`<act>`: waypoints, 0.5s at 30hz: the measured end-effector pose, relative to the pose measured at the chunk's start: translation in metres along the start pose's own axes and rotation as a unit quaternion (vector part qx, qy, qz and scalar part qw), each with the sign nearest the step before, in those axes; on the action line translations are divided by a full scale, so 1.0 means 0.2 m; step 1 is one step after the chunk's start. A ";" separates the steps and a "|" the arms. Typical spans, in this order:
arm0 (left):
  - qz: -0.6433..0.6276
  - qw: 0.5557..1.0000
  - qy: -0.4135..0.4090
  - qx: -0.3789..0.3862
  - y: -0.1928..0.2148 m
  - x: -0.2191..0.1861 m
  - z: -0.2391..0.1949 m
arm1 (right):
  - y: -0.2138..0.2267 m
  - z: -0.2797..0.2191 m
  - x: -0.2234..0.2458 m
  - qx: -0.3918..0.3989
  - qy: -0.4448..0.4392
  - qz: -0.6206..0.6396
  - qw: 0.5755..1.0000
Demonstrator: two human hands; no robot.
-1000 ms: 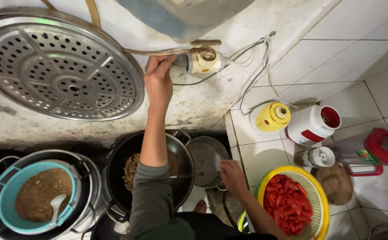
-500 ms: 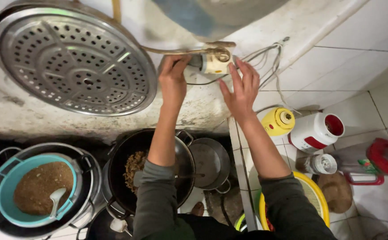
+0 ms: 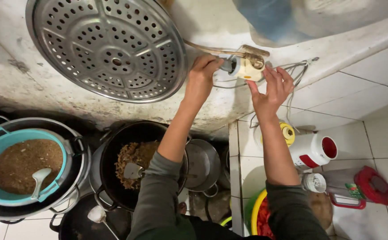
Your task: Stirring pots of food on a stove, adding seasoning from packets, and placing fresh chilies into a blender jar for preparation.
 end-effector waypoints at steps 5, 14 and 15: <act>-0.012 1.000 0.009 0.000 0.00 -0.02 0.02 | 0.00 0.00 -0.02 0.011 0.011 -0.001 1.000; -0.006 0.999 0.031 -0.012 -0.02 -0.04 0.02 | -0.01 -0.01 -0.02 0.016 0.012 -0.005 1.000; -0.013 0.999 0.037 -0.002 -0.03 -0.04 0.02 | -0.01 -0.01 -0.02 0.015 0.009 -0.004 1.000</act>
Point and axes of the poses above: each hand's wrist, its own z-axis towards the middle knuckle, its own y-axis out of the back of the hand, x = y × z, the point moved 1 cm from there along z, towards the middle knuckle, and after that the axes turned 8 degrees about z, right-handed, at the moved point
